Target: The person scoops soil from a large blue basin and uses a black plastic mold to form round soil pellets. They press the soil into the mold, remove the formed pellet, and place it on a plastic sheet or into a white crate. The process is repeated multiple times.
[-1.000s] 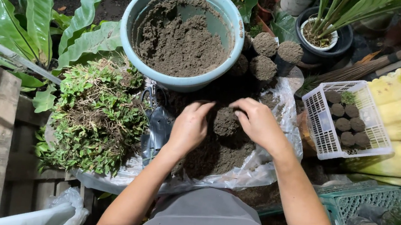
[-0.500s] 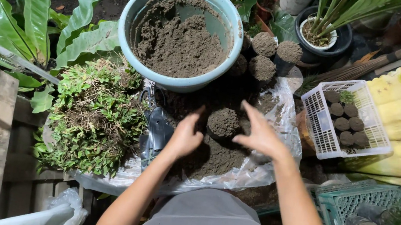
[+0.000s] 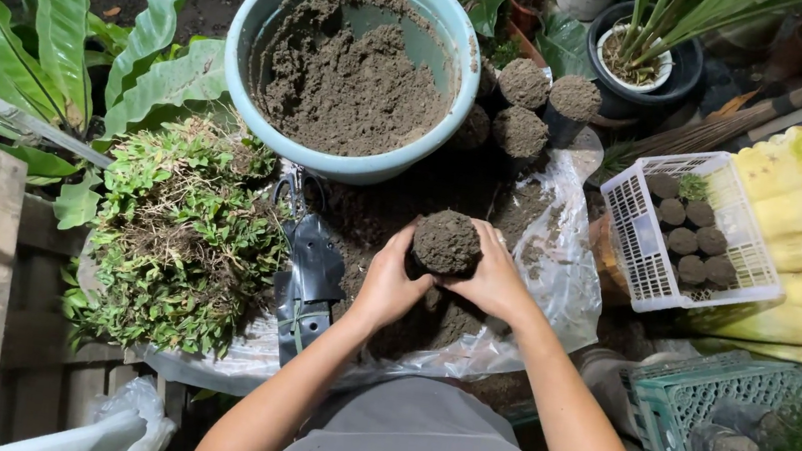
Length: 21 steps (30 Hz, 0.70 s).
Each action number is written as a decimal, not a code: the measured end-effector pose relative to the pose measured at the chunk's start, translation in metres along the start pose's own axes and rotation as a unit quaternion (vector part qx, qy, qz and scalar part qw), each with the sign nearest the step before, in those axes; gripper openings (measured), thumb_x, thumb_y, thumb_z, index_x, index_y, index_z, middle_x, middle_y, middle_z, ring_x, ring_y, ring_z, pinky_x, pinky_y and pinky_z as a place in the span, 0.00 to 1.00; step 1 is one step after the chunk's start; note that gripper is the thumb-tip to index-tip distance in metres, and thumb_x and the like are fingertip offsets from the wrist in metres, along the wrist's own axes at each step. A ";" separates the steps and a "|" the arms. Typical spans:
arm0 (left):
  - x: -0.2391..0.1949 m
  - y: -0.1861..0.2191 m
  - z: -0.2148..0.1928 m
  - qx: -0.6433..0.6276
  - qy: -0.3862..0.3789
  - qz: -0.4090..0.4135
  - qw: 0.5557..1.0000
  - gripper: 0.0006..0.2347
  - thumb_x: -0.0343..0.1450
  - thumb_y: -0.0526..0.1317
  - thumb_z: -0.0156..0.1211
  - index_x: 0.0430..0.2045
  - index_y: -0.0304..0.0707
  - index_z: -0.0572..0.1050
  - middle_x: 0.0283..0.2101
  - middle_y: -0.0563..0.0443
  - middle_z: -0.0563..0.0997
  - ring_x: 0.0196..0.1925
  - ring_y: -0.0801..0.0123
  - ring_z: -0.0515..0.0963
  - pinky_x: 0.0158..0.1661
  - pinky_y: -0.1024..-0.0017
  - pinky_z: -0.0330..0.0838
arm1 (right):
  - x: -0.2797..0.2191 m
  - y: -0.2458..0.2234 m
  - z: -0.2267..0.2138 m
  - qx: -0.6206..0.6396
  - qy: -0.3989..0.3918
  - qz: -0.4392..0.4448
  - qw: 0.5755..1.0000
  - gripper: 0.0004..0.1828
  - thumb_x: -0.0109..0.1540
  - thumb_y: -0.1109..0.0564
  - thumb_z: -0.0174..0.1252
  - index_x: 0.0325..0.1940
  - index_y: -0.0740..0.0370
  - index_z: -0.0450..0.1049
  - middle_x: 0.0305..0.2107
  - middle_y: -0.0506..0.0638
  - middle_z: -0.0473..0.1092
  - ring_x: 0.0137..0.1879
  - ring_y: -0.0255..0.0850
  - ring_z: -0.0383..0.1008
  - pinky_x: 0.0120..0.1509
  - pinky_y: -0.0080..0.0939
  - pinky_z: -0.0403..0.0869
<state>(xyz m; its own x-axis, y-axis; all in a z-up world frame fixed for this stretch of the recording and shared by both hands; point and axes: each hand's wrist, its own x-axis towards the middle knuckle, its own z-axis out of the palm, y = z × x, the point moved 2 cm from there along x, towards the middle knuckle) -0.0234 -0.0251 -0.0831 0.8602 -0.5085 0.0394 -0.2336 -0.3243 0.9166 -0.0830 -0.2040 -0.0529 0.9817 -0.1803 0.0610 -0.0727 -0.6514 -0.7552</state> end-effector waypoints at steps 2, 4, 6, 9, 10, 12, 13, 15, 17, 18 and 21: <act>0.001 -0.021 0.009 0.014 0.006 0.012 1.000 0.37 0.58 0.34 0.69 0.66 0.29 0.62 0.62 0.31 0.73 0.64 0.45 0.74 0.63 0.61 0.67 | 0.002 0.015 0.012 -0.009 -0.019 -0.001 1.000 0.51 0.43 0.48 0.78 0.66 0.63 0.63 0.59 0.58 0.66 0.67 0.57 0.64 0.71 0.52 0.64; 0.004 -0.029 0.012 0.028 0.014 0.026 0.999 0.37 0.57 0.33 0.70 0.64 0.28 0.63 0.61 0.30 0.74 0.65 0.44 0.72 0.65 0.60 0.65 | 0.005 0.023 0.018 -0.018 -0.037 -0.005 0.999 0.51 0.43 0.48 0.78 0.65 0.63 0.63 0.59 0.58 0.66 0.67 0.58 0.63 0.71 0.53 0.64; 0.005 -0.027 0.011 0.037 0.011 0.003 0.999 0.35 0.57 0.34 0.71 0.62 0.29 0.66 0.60 0.31 0.75 0.65 0.45 0.74 0.64 0.60 0.66 | 0.004 0.028 0.019 -0.008 -0.031 -0.025 0.999 0.50 0.44 0.48 0.77 0.66 0.63 0.64 0.59 0.58 0.66 0.67 0.58 0.64 0.71 0.53 0.65; 0.003 -0.009 0.003 0.021 0.016 0.016 1.000 0.34 0.57 0.34 0.70 0.62 0.29 0.67 0.59 0.32 0.76 0.64 0.45 0.75 0.64 0.61 0.67 | 0.003 0.028 0.016 -0.006 -0.013 -0.076 0.997 0.49 0.44 0.49 0.76 0.65 0.63 0.64 0.59 0.59 0.66 0.67 0.58 0.65 0.72 0.55 0.63; 0.003 -0.008 0.002 0.020 0.015 0.014 1.000 0.34 0.57 0.34 0.70 0.62 0.29 0.67 0.59 0.32 0.76 0.64 0.45 0.75 0.64 0.61 0.67 | 0.003 0.021 0.013 -0.006 -0.015 -0.075 0.997 0.49 0.44 0.49 0.76 0.65 0.63 0.64 0.59 0.59 0.66 0.67 0.58 0.65 0.72 0.55 0.63; 0.002 -0.007 0.001 0.008 0.022 0.038 0.999 0.35 0.56 0.33 0.70 0.63 0.29 0.67 0.59 0.31 0.76 0.63 0.44 0.74 0.63 0.60 0.67 | 0.003 0.009 0.006 0.006 -0.014 -0.038 0.999 0.49 0.44 0.49 0.77 0.66 0.62 0.64 0.58 0.57 0.67 0.67 0.58 0.65 0.71 0.52 0.65; -0.001 -0.013 0.003 0.008 0.020 0.037 0.999 0.35 0.56 0.33 0.70 0.63 0.29 0.67 0.59 0.31 0.76 0.63 0.44 0.74 0.63 0.60 0.67 | 0.001 0.016 0.012 0.006 -0.014 -0.036 0.999 0.49 0.44 0.49 0.77 0.66 0.62 0.64 0.58 0.57 0.67 0.67 0.58 0.65 0.71 0.52 0.65; 0.003 -0.023 0.007 0.026 0.016 0.027 0.999 0.35 0.56 0.34 0.72 0.61 0.29 0.67 0.57 0.31 0.77 0.62 0.43 0.75 0.61 0.59 0.68 | 0.007 0.028 0.021 -0.019 -0.030 -0.049 0.998 0.51 0.42 0.48 0.79 0.64 0.63 0.63 0.57 0.60 0.66 0.65 0.59 0.64 0.70 0.54 0.64; 0.005 -0.022 0.006 0.024 0.011 0.017 1.000 0.34 0.56 0.34 0.72 0.60 0.30 0.68 0.57 0.32 0.77 0.61 0.44 0.76 0.61 0.59 0.69 | 0.009 0.030 0.021 -0.006 -0.021 -0.047 0.999 0.52 0.43 0.48 0.79 0.65 0.63 0.63 0.57 0.61 0.68 0.65 0.60 0.65 0.69 0.54 0.66; 0.004 -0.022 0.006 0.022 0.007 0.002 1.000 0.33 0.56 0.34 0.73 0.59 0.30 0.69 0.56 0.33 0.78 0.61 0.45 0.77 0.60 0.60 0.70 | 0.009 0.031 0.022 0.009 -0.017 -0.044 0.999 0.52 0.43 0.48 0.79 0.67 0.62 0.63 0.57 0.61 0.69 0.65 0.60 0.66 0.68 0.54 0.67; 0.008 -0.015 0.004 0.015 -0.002 0.005 1.000 0.33 0.56 0.34 0.73 0.59 0.30 0.70 0.56 0.33 0.78 0.60 0.46 0.77 0.60 0.60 0.70 | 0.008 0.021 0.015 0.049 -0.031 -0.020 0.998 0.53 0.42 0.48 0.79 0.66 0.61 0.62 0.56 0.60 0.71 0.64 0.57 0.70 0.67 0.52 0.70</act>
<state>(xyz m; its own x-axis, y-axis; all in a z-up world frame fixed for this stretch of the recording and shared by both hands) -0.0151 -0.0274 -0.0986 0.8561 -0.5147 0.0469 -0.2560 -0.3433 0.9037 -0.0744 -0.2080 -0.0786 0.9926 -0.1090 0.0541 -0.0196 -0.5819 -0.8130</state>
